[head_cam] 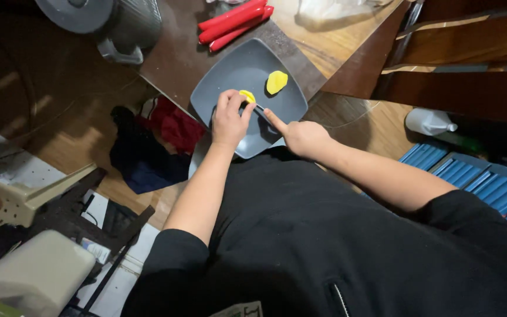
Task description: The person takes a potato from a basket and places it on a plate to cut it into small pieces with a knife. They then repeat the process, cutting a second potato into small pieces on the same plate.
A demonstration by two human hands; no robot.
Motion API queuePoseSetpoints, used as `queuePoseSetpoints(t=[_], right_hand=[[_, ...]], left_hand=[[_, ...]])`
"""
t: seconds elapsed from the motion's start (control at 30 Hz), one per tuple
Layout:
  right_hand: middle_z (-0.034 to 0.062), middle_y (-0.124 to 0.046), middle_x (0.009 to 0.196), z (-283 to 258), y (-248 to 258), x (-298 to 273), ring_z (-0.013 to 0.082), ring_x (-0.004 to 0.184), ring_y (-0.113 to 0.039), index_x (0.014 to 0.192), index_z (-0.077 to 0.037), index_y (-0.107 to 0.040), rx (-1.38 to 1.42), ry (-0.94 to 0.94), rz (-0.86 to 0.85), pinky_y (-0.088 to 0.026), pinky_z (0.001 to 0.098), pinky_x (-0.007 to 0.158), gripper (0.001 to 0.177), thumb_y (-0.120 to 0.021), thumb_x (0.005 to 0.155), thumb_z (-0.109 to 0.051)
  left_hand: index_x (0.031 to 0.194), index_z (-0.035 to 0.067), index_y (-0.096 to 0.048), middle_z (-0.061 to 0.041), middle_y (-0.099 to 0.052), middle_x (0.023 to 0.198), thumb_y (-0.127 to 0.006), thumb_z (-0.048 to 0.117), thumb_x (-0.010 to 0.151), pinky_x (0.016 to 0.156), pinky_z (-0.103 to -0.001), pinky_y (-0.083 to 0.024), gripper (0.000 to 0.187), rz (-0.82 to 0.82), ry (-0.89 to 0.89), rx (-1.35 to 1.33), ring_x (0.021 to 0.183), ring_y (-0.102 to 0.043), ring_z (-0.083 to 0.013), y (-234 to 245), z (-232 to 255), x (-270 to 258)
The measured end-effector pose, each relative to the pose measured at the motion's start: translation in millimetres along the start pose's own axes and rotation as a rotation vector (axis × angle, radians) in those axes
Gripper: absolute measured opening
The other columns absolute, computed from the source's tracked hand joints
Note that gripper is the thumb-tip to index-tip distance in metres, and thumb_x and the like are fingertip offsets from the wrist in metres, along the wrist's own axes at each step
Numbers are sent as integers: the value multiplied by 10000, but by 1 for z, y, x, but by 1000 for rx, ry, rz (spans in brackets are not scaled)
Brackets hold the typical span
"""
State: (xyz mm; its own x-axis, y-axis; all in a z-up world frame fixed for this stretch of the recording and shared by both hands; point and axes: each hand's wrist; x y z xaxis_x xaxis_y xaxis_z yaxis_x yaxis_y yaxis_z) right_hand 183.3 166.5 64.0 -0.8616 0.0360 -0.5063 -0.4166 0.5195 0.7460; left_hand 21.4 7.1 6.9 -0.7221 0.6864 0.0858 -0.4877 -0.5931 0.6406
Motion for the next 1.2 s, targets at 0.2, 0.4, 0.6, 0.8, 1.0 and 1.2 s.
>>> queuePoseSetpoints(t=[0.2, 0.4, 0.6, 0.8, 1.0, 1.2], right_hand=[[181, -668, 726, 2, 15, -16, 373, 593, -658, 1647, -286, -218, 73, -13, 33, -516, 503, 538, 872, -580, 869, -127], [183, -679, 734, 2, 11, -5, 369, 587, -666, 1659, -283, -187, 5, -137, -59, -520, 505, 541, 821, -518, 927, -112], [187, -688, 805, 2, 30, -12, 372, 654, -686, 1633, -350, -238, 34, -112, -91, -541, 503, 568, 652, -462, 1037, -210], [167, -691, 887, -1, 44, -21, 381, 721, -682, 1595, -339, -315, 98, -172, 36, -540, 497, 615, 686, -524, 968, -156], [161, -623, 886, -3, 28, -16, 396, 684, -637, 1622, -296, -309, 165, 32, 123, -521, 500, 608, 782, -556, 917, -62], [149, -615, 857, -10, 12, -6, 385, 649, -633, 1608, -331, -343, 140, 12, 120, -527, 493, 578, 758, -567, 933, -71]], left_hand=[[1037, 88, -678, -97, -618, 1166, -844, 240, 890, 852, -420, -568, 269, 42, -4, 10, 989, -685, -326, -4, -3, -2], [1033, 81, -673, -95, -622, 1171, -846, 230, 882, 860, -415, -571, 274, 29, 26, -15, 1002, -694, -320, -3, -1, -1], [1054, 62, -640, -142, -652, 1270, -814, 197, 868, 914, -440, -556, 287, 31, -49, 13, 1103, -665, -364, 7, 4, 3], [1148, 39, -649, -117, -680, 1192, -806, 186, 869, 902, -457, -531, 352, -105, 31, 157, 1068, -653, -373, 36, 2, -5], [1035, 107, -756, -70, -705, 1100, -824, 177, 804, 914, -446, -502, 250, 26, -102, 307, 1023, -670, -331, 35, -1, -10], [1044, 69, -768, -84, -706, 1124, -797, 139, 872, 937, -428, -526, 188, 30, -120, 245, 1009, -670, -324, 26, -20, -10]])
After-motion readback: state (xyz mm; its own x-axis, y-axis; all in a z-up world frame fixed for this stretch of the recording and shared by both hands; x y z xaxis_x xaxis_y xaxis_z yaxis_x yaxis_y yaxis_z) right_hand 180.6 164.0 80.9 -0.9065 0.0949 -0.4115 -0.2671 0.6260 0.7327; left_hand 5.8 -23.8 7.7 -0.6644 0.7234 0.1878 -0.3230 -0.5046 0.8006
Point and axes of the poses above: each hand's wrist, its own x-axis towards the middle knuckle, its own y-axis out of the back of the hand, z = x × y
